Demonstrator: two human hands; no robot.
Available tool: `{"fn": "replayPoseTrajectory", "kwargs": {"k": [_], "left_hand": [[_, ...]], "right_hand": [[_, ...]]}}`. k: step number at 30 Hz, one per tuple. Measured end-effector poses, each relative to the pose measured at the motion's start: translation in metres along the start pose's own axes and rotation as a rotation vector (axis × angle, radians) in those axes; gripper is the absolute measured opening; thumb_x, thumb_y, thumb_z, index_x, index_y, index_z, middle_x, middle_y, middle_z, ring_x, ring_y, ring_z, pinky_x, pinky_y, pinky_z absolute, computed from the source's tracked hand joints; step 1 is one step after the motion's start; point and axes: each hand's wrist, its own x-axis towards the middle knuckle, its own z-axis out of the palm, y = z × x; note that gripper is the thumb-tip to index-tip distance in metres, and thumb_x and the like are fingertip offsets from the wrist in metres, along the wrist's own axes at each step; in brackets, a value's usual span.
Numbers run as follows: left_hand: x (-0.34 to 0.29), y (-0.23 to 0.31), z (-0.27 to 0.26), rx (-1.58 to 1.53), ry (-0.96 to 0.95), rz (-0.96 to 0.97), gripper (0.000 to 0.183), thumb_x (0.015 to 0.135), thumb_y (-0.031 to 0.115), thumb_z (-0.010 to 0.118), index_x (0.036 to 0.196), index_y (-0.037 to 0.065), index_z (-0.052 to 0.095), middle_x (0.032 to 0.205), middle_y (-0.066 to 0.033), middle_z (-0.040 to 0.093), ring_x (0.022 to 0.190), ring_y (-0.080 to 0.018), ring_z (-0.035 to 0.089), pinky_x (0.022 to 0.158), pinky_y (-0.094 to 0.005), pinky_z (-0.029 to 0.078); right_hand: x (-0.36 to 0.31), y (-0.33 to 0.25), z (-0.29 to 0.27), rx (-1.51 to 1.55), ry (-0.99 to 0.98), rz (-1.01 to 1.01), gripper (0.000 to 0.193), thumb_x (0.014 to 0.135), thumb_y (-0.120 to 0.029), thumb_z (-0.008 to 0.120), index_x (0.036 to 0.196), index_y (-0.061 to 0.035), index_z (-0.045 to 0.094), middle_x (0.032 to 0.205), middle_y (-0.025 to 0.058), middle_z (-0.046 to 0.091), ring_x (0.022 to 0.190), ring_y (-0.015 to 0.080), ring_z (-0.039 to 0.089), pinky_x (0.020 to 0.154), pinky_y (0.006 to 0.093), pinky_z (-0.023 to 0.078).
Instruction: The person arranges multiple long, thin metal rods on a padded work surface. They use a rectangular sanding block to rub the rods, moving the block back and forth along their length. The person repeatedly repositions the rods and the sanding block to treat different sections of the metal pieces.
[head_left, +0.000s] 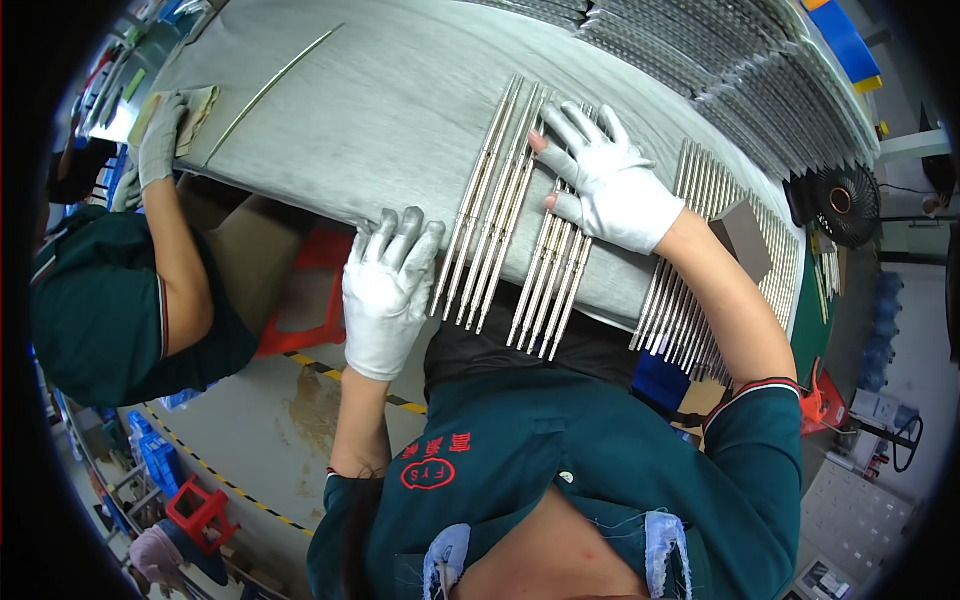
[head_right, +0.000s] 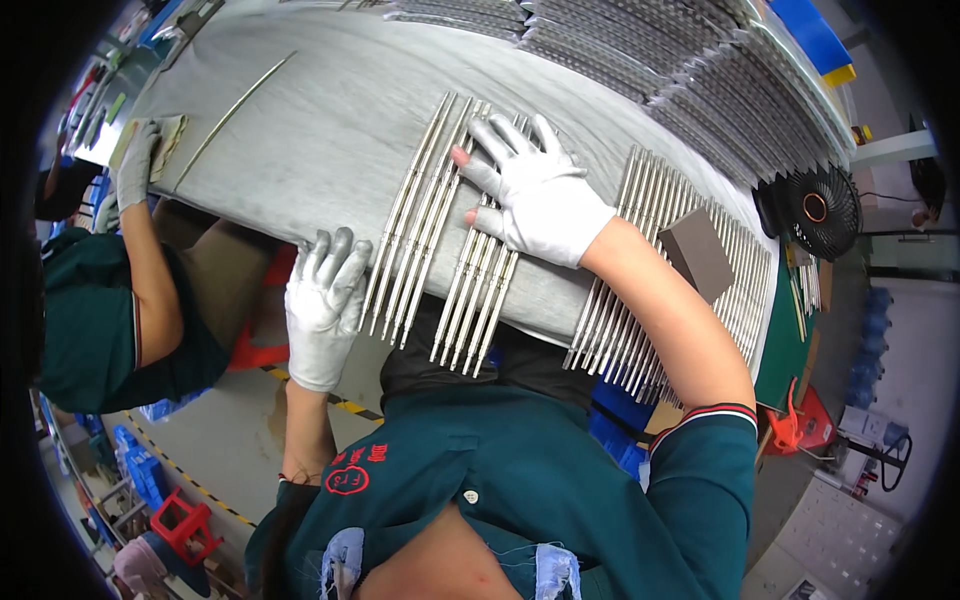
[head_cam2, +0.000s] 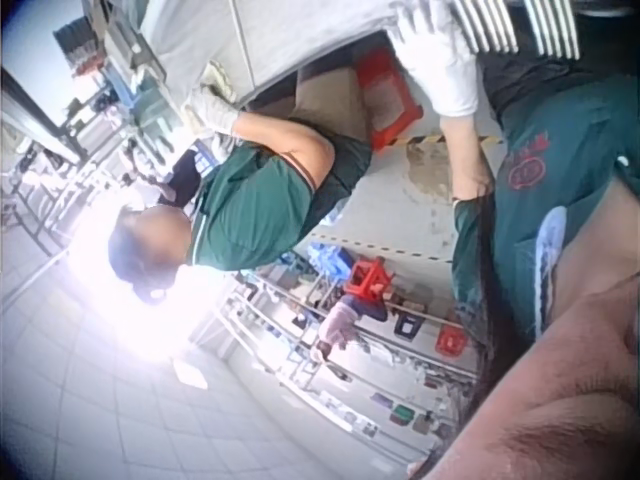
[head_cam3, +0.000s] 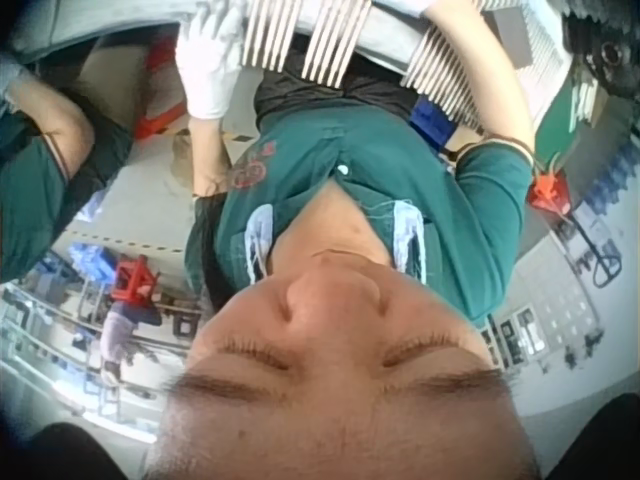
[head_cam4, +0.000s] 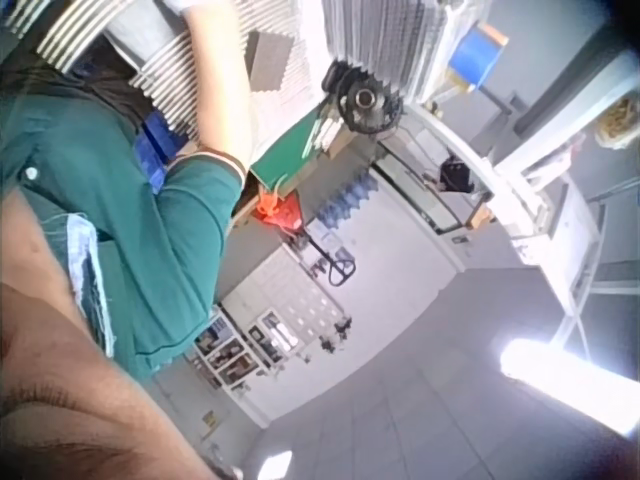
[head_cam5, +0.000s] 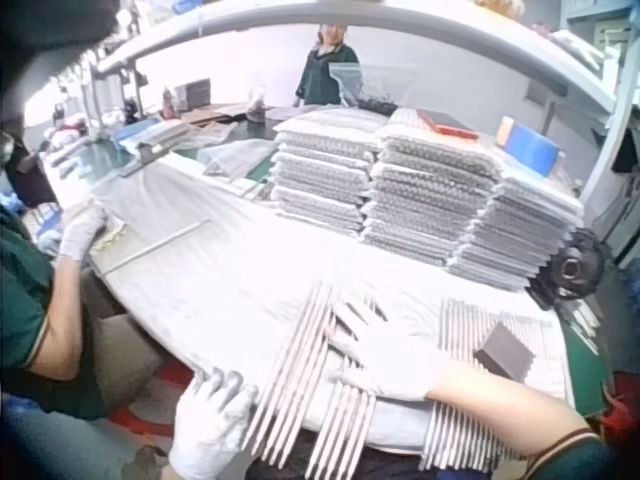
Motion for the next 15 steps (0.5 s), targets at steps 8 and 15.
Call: {"fn": "replayPoseTrajectory", "kwargs": {"k": [8, 15], "left_hand": [[0.003, 0.002, 0.0, 0.003, 0.03, 0.013, 0.049, 0.091, 0.008, 0.064, 0.139, 0.014, 0.057, 0.134, -0.016, 0.063, 0.121, -0.0432, 0.058, 0.106, -0.0585, 0.043], [0.001, 0.003, -0.003, -0.021, 0.018, -0.004, 0.047, 0.089, 0.004, 0.063, 0.136, 0.012, 0.061, 0.134, -0.0169, 0.062, 0.123, -0.0429, 0.057, 0.109, -0.0578, 0.041]], "right_hand": [[0.029, -0.01, 0.011, 0.049, 0.072, -0.054, 0.069, 0.099, -0.05, 0.051, 0.153, -0.0093, 0.042, 0.158, 0.0261, 0.035, 0.148, 0.044, 0.03, 0.12, 0.062, 0.019], [-0.009, 0.004, -0.006, -0.025, -0.106, 0.015, 0.07, 0.1, -0.053, 0.048, 0.155, -0.0106, 0.038, 0.161, 0.025, 0.031, 0.15, 0.0445, 0.026, 0.121, 0.0618, 0.016]]}}
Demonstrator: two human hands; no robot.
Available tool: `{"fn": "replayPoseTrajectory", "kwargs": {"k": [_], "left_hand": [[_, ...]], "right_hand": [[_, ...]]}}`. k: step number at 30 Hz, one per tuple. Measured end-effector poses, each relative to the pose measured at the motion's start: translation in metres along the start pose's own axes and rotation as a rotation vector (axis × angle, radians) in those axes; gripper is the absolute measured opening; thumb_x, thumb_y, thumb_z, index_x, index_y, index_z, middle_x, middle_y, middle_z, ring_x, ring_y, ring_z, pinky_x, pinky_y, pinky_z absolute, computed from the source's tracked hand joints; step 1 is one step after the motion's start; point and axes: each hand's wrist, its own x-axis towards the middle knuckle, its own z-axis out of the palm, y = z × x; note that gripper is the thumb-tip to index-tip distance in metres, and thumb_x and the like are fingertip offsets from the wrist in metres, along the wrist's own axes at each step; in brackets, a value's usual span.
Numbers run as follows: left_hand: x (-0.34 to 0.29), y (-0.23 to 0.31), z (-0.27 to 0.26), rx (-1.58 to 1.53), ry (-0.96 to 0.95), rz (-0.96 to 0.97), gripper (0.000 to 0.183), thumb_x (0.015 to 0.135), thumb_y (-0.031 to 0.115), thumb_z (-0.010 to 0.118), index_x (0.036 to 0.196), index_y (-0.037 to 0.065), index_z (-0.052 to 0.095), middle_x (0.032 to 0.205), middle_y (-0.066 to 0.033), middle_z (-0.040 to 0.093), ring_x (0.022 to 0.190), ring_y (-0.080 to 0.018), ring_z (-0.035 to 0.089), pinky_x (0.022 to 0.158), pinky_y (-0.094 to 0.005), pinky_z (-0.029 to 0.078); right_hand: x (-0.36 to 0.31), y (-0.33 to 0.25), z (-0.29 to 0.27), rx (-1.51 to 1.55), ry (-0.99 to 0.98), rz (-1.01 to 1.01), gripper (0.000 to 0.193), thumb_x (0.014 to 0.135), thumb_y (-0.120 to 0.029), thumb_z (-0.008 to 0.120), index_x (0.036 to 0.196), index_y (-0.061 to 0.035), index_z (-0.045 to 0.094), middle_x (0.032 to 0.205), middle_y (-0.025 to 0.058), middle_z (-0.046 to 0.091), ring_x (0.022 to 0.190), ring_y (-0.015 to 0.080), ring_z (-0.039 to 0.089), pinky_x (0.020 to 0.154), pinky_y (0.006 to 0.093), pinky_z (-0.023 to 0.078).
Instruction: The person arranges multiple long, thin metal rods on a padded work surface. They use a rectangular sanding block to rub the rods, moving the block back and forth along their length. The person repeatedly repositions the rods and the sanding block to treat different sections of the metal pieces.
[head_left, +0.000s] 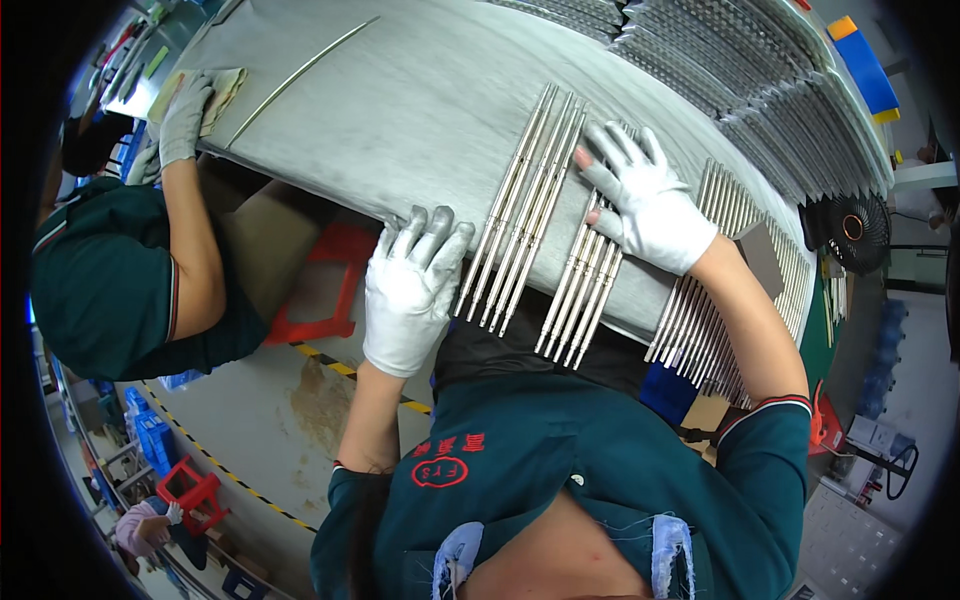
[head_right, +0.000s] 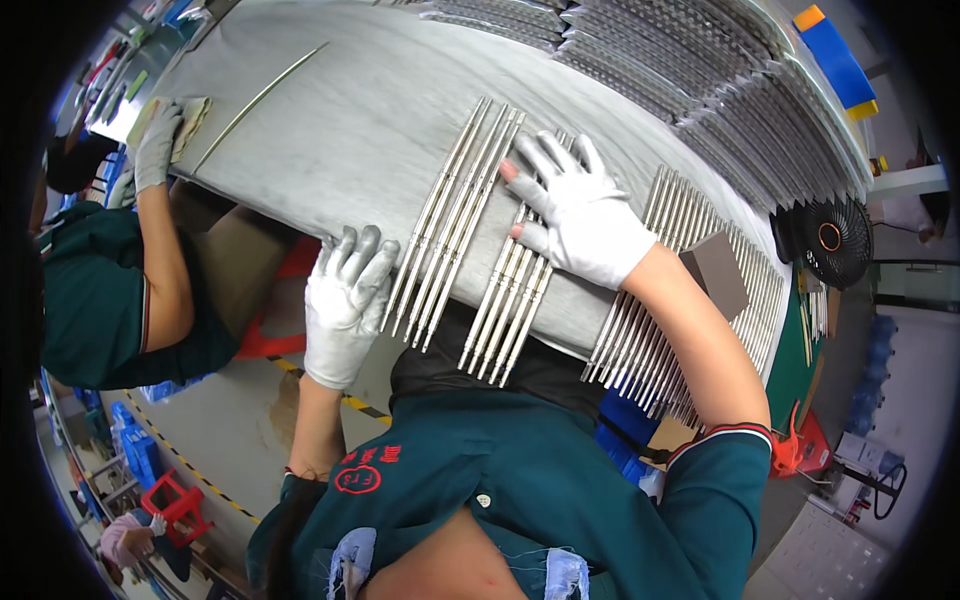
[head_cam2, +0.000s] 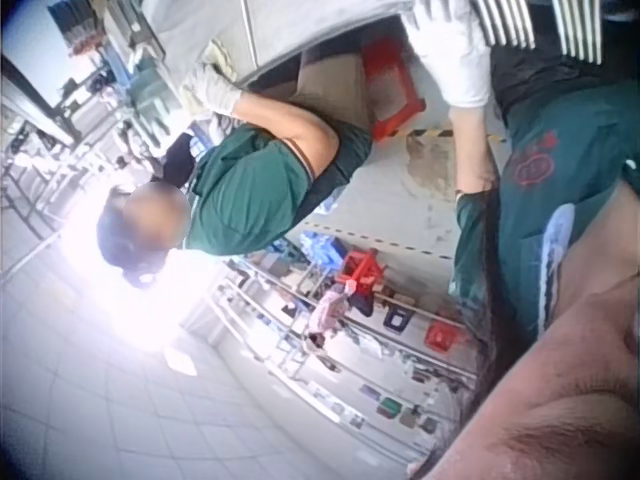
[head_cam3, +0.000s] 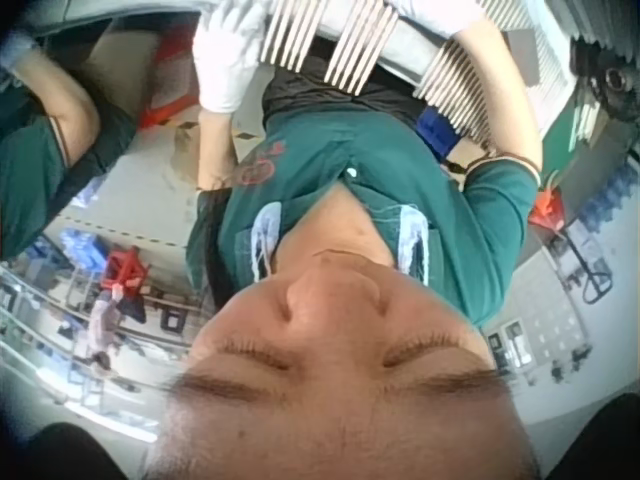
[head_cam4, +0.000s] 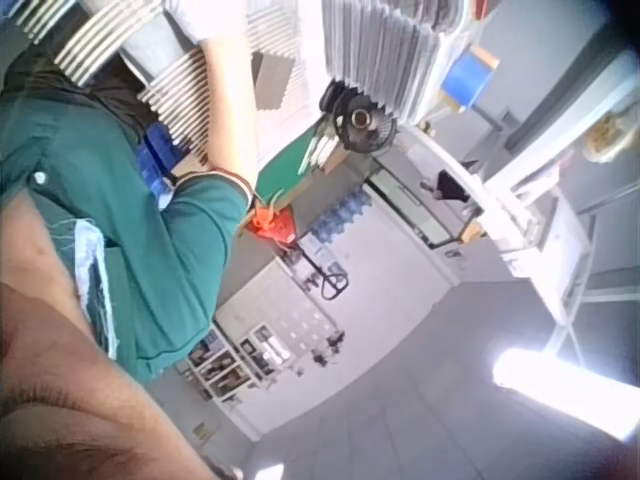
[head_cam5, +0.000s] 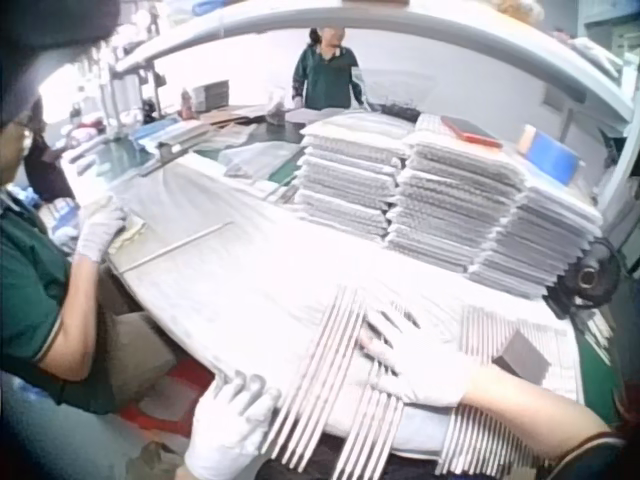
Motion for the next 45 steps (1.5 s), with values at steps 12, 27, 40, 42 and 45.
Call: {"fn": "replayPoseTrajectory", "kwargs": {"k": [12, 27, 40, 42, 45], "left_hand": [[0.003, 0.002, -0.003, -0.012, -0.003, -0.006, 0.05, 0.089, 0.004, 0.064, 0.137, 0.013, 0.059, 0.133, -0.0174, 0.062, 0.121, -0.0438, 0.058, 0.108, -0.0582, 0.041], [0.003, 0.028, -0.007, -0.154, -0.032, 0.161, 0.067, 0.084, 0.041, 0.074, 0.142, 0.014, 0.052, 0.13, -0.0131, 0.064, 0.12, -0.0385, 0.059, 0.105, -0.0607, 0.042], [0.011, 0.051, 0.016, -0.16, -0.092, 0.313, 0.06, 0.072, 0.015, 0.075, 0.13, 0.017, 0.059, 0.122, -0.0099, 0.067, 0.107, -0.0344, 0.065, 0.097, -0.0548, 0.049], [0.012, 0.051, 0.016, -0.155, -0.088, 0.33, 0.061, 0.072, 0.015, 0.076, 0.13, 0.017, 0.058, 0.121, -0.0104, 0.066, 0.106, -0.0342, 0.065, 0.096, -0.0542, 0.05], [0.013, 0.05, 0.016, -0.144, -0.078, 0.367, 0.061, 0.072, 0.016, 0.076, 0.13, 0.017, 0.058, 0.12, -0.011, 0.066, 0.104, -0.0339, 0.065, 0.094, -0.0534, 0.051]], "right_hand": [[0.088, -0.026, 0.011, 0.057, 0.25, -0.093, 0.066, 0.101, -0.052, 0.045, 0.153, -0.0104, 0.044, 0.159, 0.0222, 0.037, 0.15, 0.0393, 0.031, 0.122, 0.0595, 0.019], [0.028, -0.005, 0.001, 0.097, 0.106, -0.117, 0.067, 0.103, -0.054, 0.043, 0.153, -0.0094, 0.043, 0.158, 0.0214, 0.038, 0.149, 0.0386, 0.031, 0.123, 0.0568, 0.019], [-0.195, 0.032, -0.046, -0.103, -0.034, 0.671, 0.101, 0.071, -0.037, 0.082, 0.156, -0.0049, 0.037, 0.16, 0.026, 0.033, 0.146, 0.0437, 0.034, 0.122, 0.0557, 0.022], [-0.199, 0.02, -0.046, 0.021, -0.118, 0.801, 0.094, 0.073, -0.032, 0.082, 0.154, -0.0058, 0.041, 0.159, 0.0226, 0.037, 0.143, 0.0403, 0.04, 0.121, 0.0508, 0.029], [-0.196, 0.017, -0.044, 0.182, 0.006, 0.906, 0.085, 0.076, -0.028, 0.081, 0.15, -0.0057, 0.046, 0.155, 0.0209, 0.043, 0.141, 0.0376, 0.045, 0.117, 0.045, 0.037]]}}
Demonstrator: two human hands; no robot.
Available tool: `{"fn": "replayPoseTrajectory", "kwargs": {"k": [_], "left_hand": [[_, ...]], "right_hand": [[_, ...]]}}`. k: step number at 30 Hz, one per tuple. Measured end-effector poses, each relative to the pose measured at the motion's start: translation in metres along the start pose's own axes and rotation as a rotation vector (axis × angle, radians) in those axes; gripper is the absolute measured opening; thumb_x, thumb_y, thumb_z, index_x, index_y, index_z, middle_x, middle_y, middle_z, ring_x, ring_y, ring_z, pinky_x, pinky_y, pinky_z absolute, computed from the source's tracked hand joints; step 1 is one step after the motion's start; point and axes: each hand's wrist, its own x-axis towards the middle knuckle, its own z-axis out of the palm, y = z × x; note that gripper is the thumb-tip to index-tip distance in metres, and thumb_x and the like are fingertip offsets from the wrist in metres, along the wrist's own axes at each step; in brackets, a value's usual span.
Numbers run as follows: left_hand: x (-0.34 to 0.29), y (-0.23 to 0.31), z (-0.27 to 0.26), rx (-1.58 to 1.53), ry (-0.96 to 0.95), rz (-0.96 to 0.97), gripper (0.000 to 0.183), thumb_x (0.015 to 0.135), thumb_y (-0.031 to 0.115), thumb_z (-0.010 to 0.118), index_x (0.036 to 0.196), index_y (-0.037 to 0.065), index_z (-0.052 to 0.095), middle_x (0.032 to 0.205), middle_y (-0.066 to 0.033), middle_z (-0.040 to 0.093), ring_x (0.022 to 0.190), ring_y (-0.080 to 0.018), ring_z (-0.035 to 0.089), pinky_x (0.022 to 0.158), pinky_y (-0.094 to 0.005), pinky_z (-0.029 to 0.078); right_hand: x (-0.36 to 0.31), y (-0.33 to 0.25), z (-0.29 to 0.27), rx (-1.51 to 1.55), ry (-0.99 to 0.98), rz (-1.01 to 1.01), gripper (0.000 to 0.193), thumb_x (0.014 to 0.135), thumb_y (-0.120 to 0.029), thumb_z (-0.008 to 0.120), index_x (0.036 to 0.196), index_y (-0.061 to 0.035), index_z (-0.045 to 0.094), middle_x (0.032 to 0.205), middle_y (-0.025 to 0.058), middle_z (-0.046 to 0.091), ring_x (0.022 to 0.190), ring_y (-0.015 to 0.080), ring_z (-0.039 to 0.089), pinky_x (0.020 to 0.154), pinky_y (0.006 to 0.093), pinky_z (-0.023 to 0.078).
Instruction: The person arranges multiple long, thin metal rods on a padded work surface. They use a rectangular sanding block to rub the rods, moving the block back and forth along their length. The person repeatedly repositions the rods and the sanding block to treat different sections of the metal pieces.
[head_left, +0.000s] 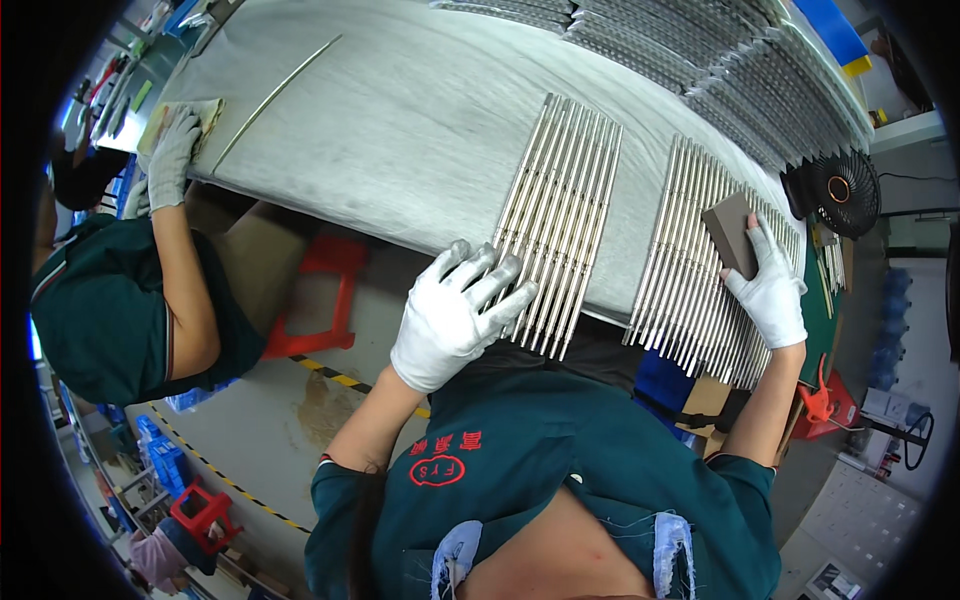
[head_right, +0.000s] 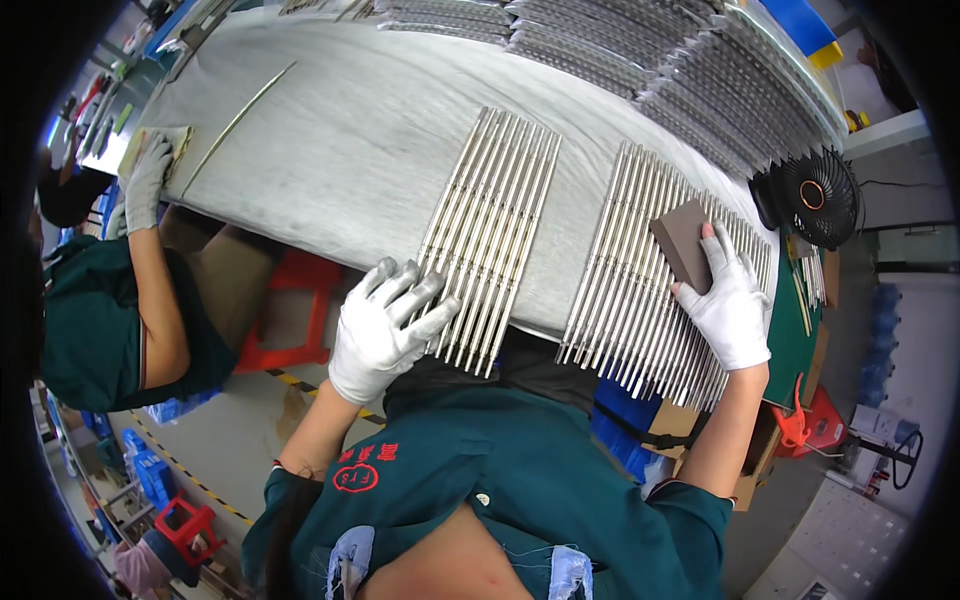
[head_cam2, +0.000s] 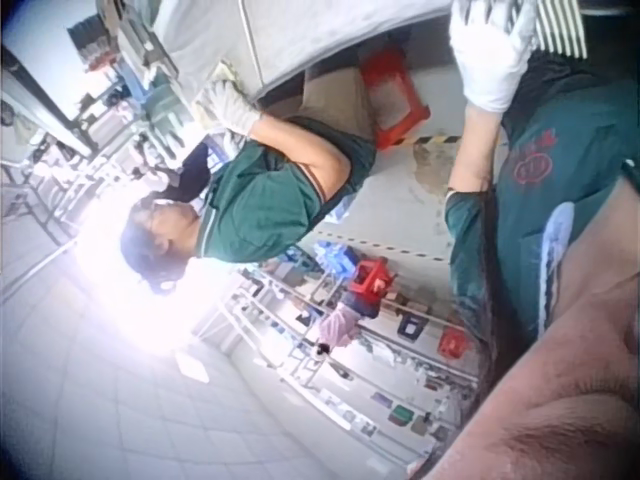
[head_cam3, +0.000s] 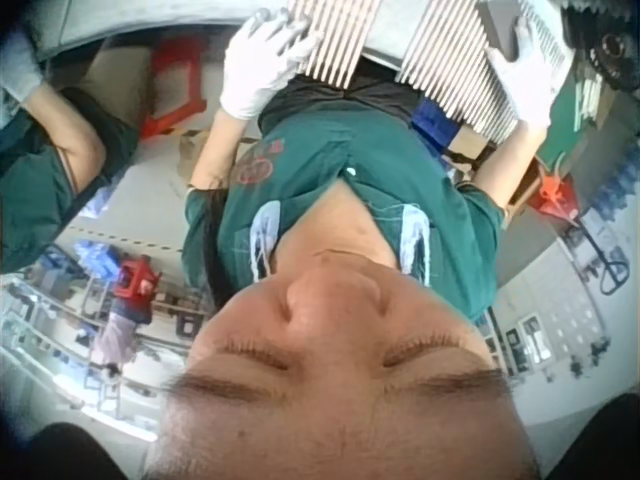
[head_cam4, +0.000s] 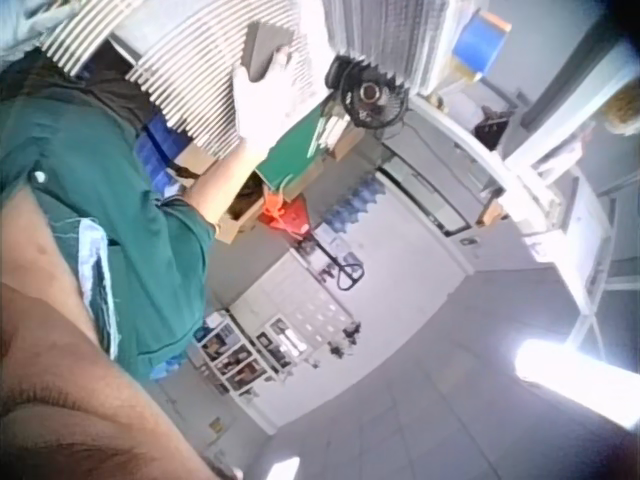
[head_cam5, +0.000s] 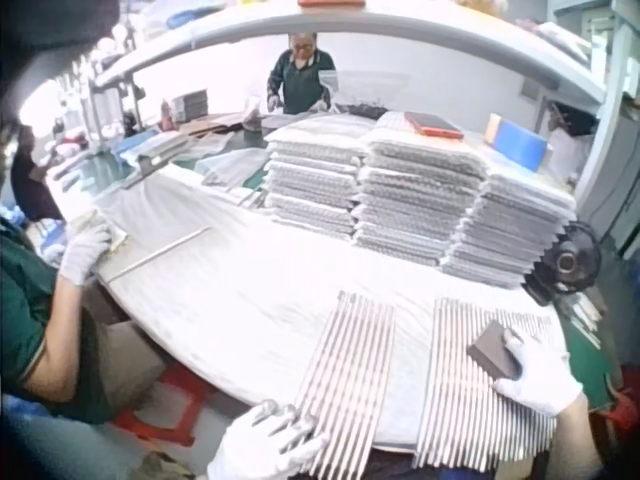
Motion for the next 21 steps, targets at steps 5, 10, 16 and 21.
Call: {"fn": "replayPoseTrajectory", "kwargs": {"k": [5, 10, 16, 21], "left_hand": [[0.003, -0.002, -0.005, 0.017, -0.044, 0.02, 0.061, 0.073, 0.02, 0.078, 0.13, 0.017, 0.058, 0.119, -0.0114, 0.066, 0.102, -0.0332, 0.065, 0.093, -0.0526, 0.051], [0.0, 0.0, 0.003, -0.047, 0.027, -0.04, 0.062, 0.073, 0.021, 0.079, 0.131, 0.017, 0.057, 0.118, -0.0109, 0.067, 0.101, -0.0329, 0.066, 0.092, -0.051, 0.052], [0.002, -0.005, -0.003, -0.017, -0.002, 0.063, 0.062, 0.073, 0.022, 0.078, 0.131, 0.016, 0.058, 0.118, -0.0118, 0.067, 0.1, -0.0333, 0.066, 0.09, -0.0506, 0.053], [0.003, -0.001, -0.003, -0.036, -0.003, 0.004, 0.06, 0.074, 0.02, 0.076, 0.131, 0.02, 0.058, 0.117, -0.0119, 0.067, 0.1, -0.033, 0.066, 0.091, -0.0503, 0.053]], "right_hand": [[-0.005, -0.033, 0.006, 0.149, 0.19, -0.196, 0.08, 0.073, -0.016, 0.082, 0.145, -0.0046, 0.051, 0.151, 0.0189, 0.05, 0.133, 0.0368, 0.054, 0.113, 0.0431, 0.043], [-0.004, -0.064, 0.017, 0.082, 0.029, -0.231, 0.094, 0.067, -0.03, 0.087, 0.15, -0.0093, 0.048, 0.16, 0.0153, 0.038, 0.141, 0.0457, 0.041, 0.116, 0.053, 0.035], [-0.014, -0.061, 0.018, -0.045, -0.049, -0.205, 0.098, 0.067, -0.039, 0.087, 0.153, -0.0153, 0.045, 0.164, 0.0134, 0.031, 0.142, 0.0529, 0.033, 0.116, 0.0624, 0.031], [-0.015, -0.064, 0.021, -0.02, -0.018, -0.195, 0.092, 0.071, -0.039, 0.084, 0.152, -0.0159, 0.047, 0.163, 0.0145, 0.032, 0.141, 0.0545, 0.033, 0.117, 0.0615, 0.03]]}}
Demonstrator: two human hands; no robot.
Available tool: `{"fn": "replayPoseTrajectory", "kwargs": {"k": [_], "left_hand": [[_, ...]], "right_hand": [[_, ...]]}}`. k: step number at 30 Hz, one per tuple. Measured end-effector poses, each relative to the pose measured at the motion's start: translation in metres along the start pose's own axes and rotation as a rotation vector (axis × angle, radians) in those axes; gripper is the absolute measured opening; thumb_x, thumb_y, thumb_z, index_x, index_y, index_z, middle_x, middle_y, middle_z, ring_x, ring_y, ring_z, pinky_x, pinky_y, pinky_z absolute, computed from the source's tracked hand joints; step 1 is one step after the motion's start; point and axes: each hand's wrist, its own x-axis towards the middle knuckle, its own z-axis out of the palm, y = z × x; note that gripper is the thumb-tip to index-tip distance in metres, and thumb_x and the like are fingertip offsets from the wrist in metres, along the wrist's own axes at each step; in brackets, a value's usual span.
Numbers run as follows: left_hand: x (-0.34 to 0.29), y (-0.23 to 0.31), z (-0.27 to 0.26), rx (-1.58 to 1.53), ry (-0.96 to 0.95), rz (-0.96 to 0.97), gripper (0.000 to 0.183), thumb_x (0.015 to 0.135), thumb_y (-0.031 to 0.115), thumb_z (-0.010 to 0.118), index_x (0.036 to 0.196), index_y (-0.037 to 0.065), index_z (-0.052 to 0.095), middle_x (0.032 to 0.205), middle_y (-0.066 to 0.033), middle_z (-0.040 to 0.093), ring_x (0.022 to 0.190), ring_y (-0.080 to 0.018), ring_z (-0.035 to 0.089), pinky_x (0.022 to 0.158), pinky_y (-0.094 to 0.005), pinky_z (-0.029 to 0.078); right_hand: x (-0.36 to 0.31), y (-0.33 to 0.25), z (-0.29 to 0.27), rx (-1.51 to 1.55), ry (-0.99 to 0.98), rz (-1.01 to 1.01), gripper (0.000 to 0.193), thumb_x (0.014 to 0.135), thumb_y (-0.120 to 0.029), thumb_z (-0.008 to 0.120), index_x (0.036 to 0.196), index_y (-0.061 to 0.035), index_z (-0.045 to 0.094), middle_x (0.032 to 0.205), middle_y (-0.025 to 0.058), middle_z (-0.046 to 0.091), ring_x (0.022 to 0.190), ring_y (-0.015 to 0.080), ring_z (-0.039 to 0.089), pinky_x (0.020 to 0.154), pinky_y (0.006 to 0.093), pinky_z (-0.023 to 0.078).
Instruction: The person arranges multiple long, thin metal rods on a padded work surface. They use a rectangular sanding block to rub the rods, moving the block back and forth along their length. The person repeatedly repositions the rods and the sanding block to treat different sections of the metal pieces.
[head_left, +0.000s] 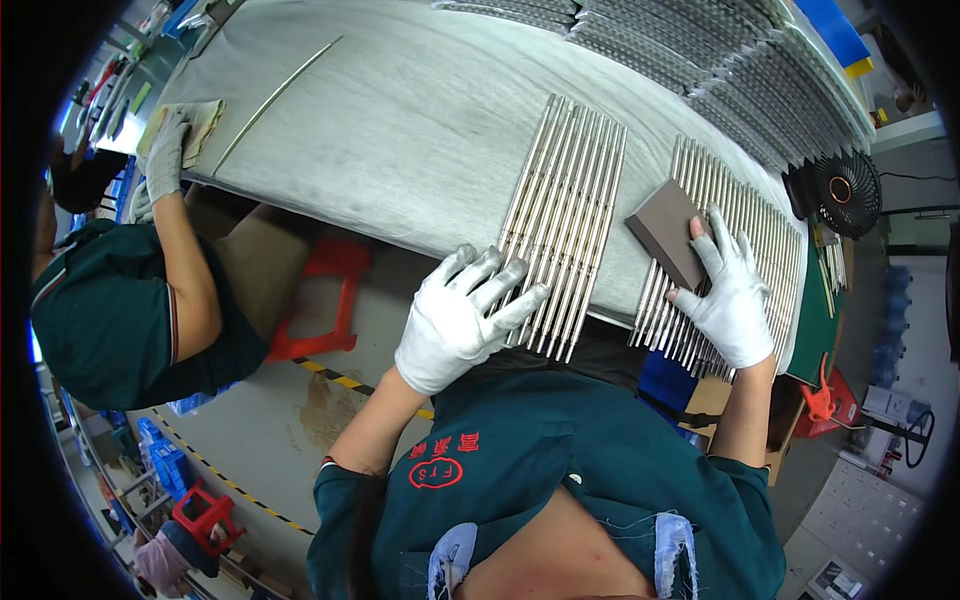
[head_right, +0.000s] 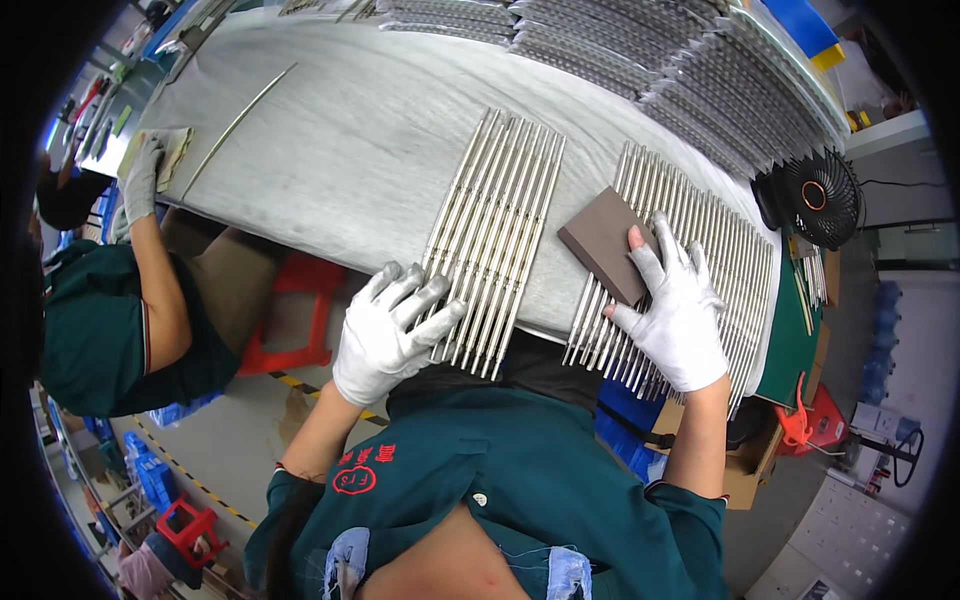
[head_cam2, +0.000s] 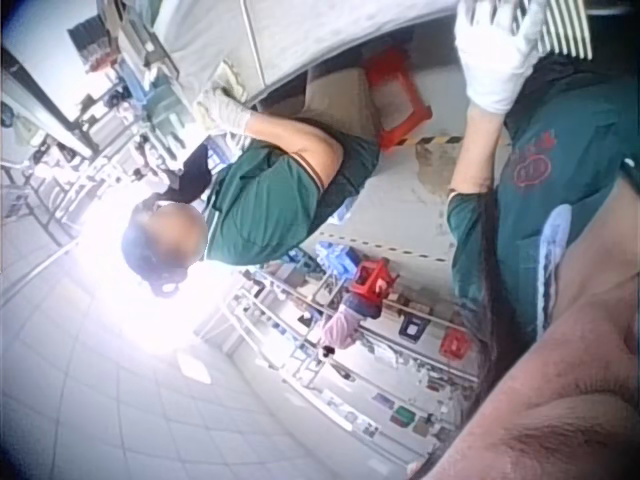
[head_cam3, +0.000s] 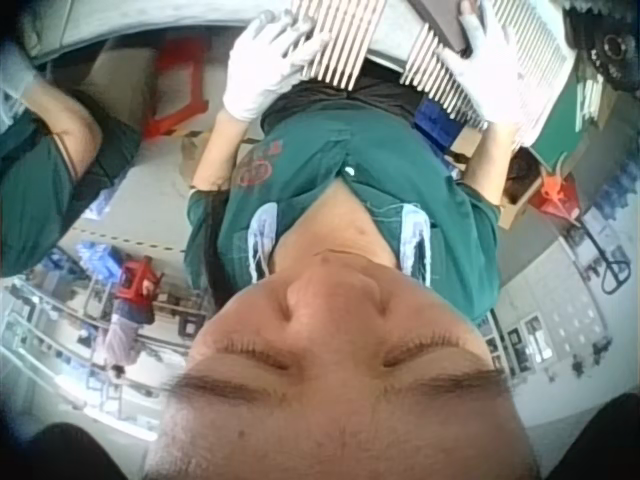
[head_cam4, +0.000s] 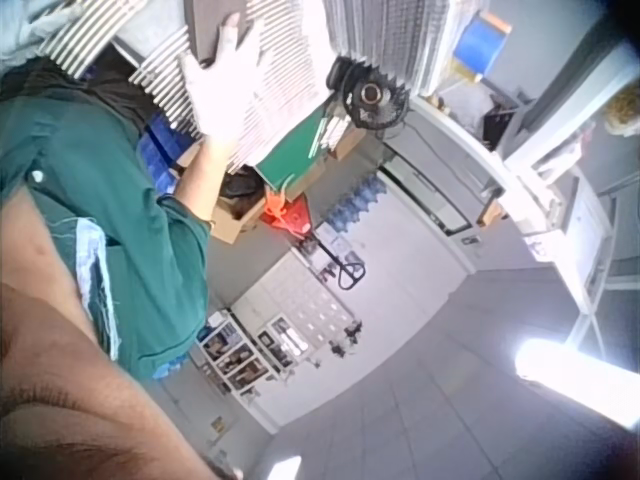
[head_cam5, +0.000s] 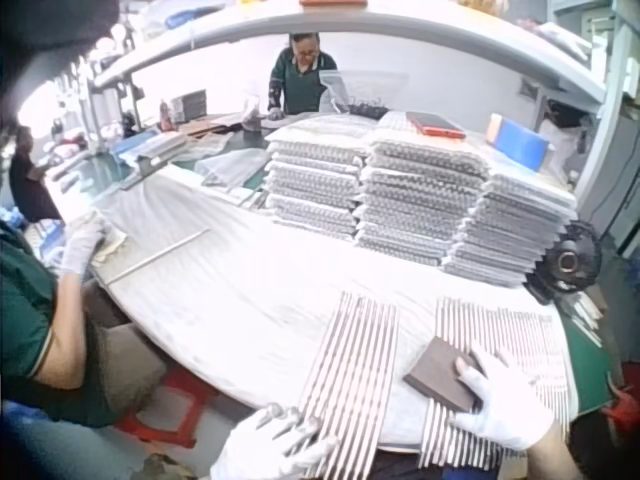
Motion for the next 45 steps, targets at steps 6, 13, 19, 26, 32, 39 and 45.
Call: {"fn": "replayPoseTrajectory", "kwargs": {"k": [6, 13, 19, 26, 32, 39, 45], "left_hand": [[-0.001, -0.005, -0.001, 0.033, -0.041, 0.038, 0.062, 0.072, 0.023, 0.078, 0.131, 0.02, 0.059, 0.119, -0.0101, 0.067, 0.103, -0.0329, 0.066, 0.094, -0.0513, 0.052], [0.002, 0.0, -0.009, 0.025, -0.152, -0.008, 0.062, 0.075, 0.03, 0.077, 0.134, 0.02, 0.061, 0.13, -0.0085, 0.066, 0.115, -0.0325, 0.065, 0.101, -0.0521, 0.051], [0.004, 0.001, -0.012, 0.029, -0.215, -0.024, 0.06, 0.077, 0.036, 0.077, 0.132, 0.019, 0.063, 0.133, -0.0058, 0.065, 0.119, -0.032, 0.062, 0.104, -0.0515, 0.049], [0.005, 0.002, -0.014, 0.085, -0.229, 0.005, 0.062, 0.077, 0.043, 0.075, 0.133, 0.019, 0.063, 0.135, -0.0052, 0.063, 0.12, -0.0312, 0.062, 0.106, -0.0508, 0.048], [0.01, 0.002, -0.015, 0.052, -0.26, -0.009, 0.067, 0.075, 0.044, 0.076, 0.134, 0.018, 0.061, 0.134, -0.0066, 0.064, 0.119, -0.0314, 0.061, 0.106, -0.0518, 0.047], [0.007, -0.002, -0.013, 0.02, -0.233, 0.017, 0.07, 0.074, 0.043, 0.076, 0.137, 0.02, 0.058, 0.132, -0.008, 0.065, 0.117, -0.0349, 0.063, 0.104, -0.0538, 0.047], [0.009, 0.0, -0.016, 0.067, -0.268, 0.024, 0.068, 0.077, 0.045, 0.075, 0.138, 0.019, 0.059, 0.132, -0.0066, 0.064, 0.122, -0.0329, 0.06, 0.107, -0.0524, 0.046]], "right_hand": [[0.001, 0.001, 0.002, -0.001, -0.017, 0.004, 0.088, 0.073, -0.038, 0.083, 0.151, -0.0166, 0.048, 0.161, 0.0162, 0.036, 0.14, 0.0558, 0.035, 0.116, 0.061, 0.031], [0.0, -0.007, 0.001, -0.02, -0.018, 0.041, 0.086, 0.076, -0.037, 0.081, 0.152, -0.0169, 0.047, 0.163, 0.0144, 0.032, 0.139, 0.0571, 0.035, 0.114, 0.0626, 0.033], [0.0, -0.005, 0.004, -0.017, -0.015, 0.033, 0.088, 0.075, -0.038, 0.082, 0.152, -0.0152, 0.046, 0.165, 0.0135, 0.029, 0.139, 0.0582, 0.033, 0.112, 0.0656, 0.033], [0.0, -0.006, 0.004, -0.011, 0.013, 0.049, 0.083, 0.078, -0.034, 0.08, 0.151, -0.0142, 0.047, 0.163, 0.0139, 0.033, 0.14, 0.0559, 0.034, 0.114, 0.0622, 0.033], [-0.003, 0.0, 0.003, 0.01, 0.095, 0.005, 0.077, 0.08, -0.03, 0.079, 0.149, -0.0155, 0.05, 0.157, 0.0146, 0.041, 0.139, 0.0512, 0.038, 0.117, 0.0573, 0.033], [0.0, 0.033, 0.0, -0.026, 0.281, 0.056, 0.075, 0.081, -0.019, 0.078, 0.149, -0.0137, 0.049, 0.153, 0.0172, 0.045, 0.137, 0.0432, 0.045, 0.117, 0.0509, 0.035], [-0.004, 0.049, -0.006, -0.044, 0.33, 0.078, 0.075, 0.083, -0.02, 0.077, 0.152, -0.0137, 0.047, 0.153, 0.0212, 0.045, 0.138, 0.0409, 0.046, 0.115, 0.0458, 0.038]]}}
